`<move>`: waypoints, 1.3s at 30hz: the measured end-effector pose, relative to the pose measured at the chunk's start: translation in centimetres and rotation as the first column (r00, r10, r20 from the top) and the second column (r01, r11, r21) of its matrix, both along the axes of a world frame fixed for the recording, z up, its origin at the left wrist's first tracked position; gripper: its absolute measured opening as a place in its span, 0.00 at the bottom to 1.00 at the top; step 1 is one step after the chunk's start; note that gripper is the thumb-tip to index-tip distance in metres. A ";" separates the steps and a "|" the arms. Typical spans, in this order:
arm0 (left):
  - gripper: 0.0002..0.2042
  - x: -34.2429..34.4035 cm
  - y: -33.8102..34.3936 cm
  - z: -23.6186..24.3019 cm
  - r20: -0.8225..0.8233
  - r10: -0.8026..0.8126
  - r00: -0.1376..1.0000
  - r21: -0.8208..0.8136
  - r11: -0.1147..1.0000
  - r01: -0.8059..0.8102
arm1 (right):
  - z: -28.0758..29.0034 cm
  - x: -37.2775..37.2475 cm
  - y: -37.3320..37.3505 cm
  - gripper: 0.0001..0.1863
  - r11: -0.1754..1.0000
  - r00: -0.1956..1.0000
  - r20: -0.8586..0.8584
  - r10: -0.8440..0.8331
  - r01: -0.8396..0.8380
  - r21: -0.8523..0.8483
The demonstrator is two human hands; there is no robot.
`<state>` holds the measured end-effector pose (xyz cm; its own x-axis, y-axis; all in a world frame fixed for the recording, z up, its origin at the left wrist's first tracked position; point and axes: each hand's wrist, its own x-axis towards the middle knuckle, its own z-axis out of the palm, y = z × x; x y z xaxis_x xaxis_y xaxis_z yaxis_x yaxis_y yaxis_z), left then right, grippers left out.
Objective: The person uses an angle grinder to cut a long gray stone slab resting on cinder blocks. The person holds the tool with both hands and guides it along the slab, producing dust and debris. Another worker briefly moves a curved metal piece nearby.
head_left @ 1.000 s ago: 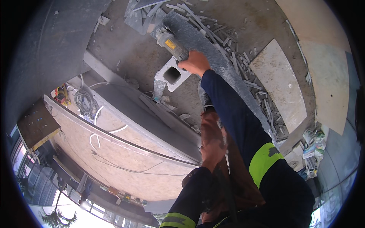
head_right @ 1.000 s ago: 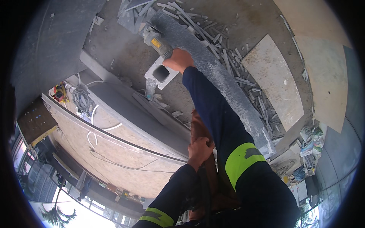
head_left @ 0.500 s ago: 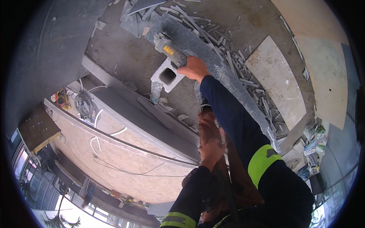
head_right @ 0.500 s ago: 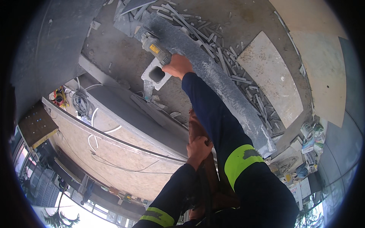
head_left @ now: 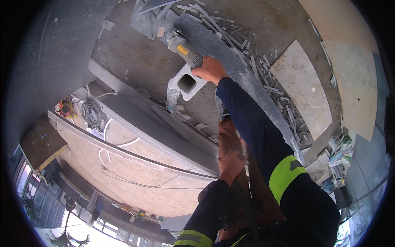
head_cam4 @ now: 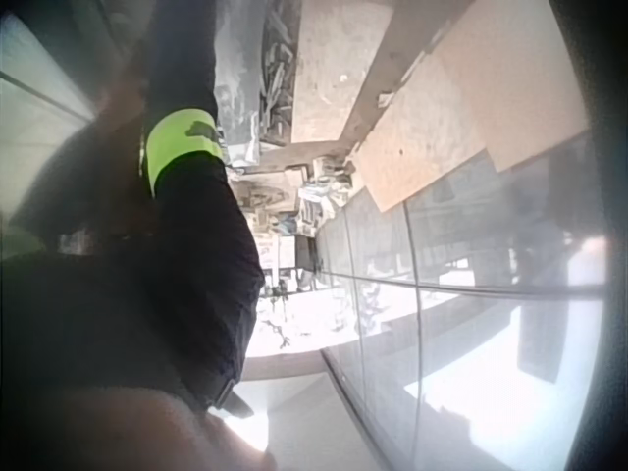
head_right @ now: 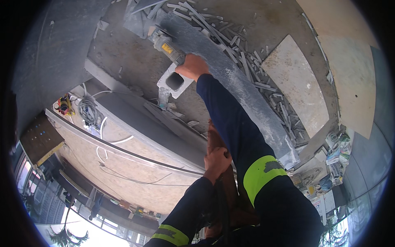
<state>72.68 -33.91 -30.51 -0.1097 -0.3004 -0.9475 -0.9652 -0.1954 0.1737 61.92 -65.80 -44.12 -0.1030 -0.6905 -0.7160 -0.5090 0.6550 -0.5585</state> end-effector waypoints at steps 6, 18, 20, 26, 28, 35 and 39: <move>0.18 0.6 -2.3 0.2 -0.028 -0.009 1.000 0.064 0.998 0.011 | -0.1 0.0 -0.2 0.32 1.000 1.000 -0.019 0.025 -0.025 -0.016; 0.21 0.7 0.1 -0.4 -0.010 -0.033 0.999 0.038 0.999 0.033 | -0.1 -0.7 2.3 0.35 1.000 1.000 0.000 -0.002 0.002 -0.029; 0.21 0.3 0.6 -0.3 -0.012 -0.057 0.998 0.019 0.998 0.057 | -0.3 -1.0 2.5 0.35 1.000 1.000 -0.001 0.001 -0.001 -0.024; 0.21 0.6 2.8 -0.6 -0.012 -0.076 0.997 -0.028 0.997 0.076 | 0.4 -0.9 2.7 0.34 0.999 0.999 -0.033 0.026 -0.027 -0.026; 0.21 0.5 2.8 -0.4 -0.016 -0.055 0.998 -0.027 0.998 0.054 | 0.4 -1.1 2.9 0.33 0.999 0.999 -0.040 0.022 -0.023 -0.040; 0.21 0.3 3.0 -0.4 -0.001 -0.023 1.000 0.029 0.999 0.023 | 0.5 -1.2 3.7 0.33 0.999 0.999 -0.016 0.029 -0.029 -0.028; 0.23 0.0 1.6 0.2 -0.007 -0.016 1.000 0.052 0.999 0.016 | 0.5 -1.0 3.3 0.33 0.999 0.998 -0.044 0.041 -0.042 -0.023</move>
<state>72.64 -32.32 -30.26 -0.1205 -0.2489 -0.9610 -0.9671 -0.1892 0.1703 60.95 -62.49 -43.58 -0.1046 -0.7118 -0.6945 -0.5600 0.6193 -0.5504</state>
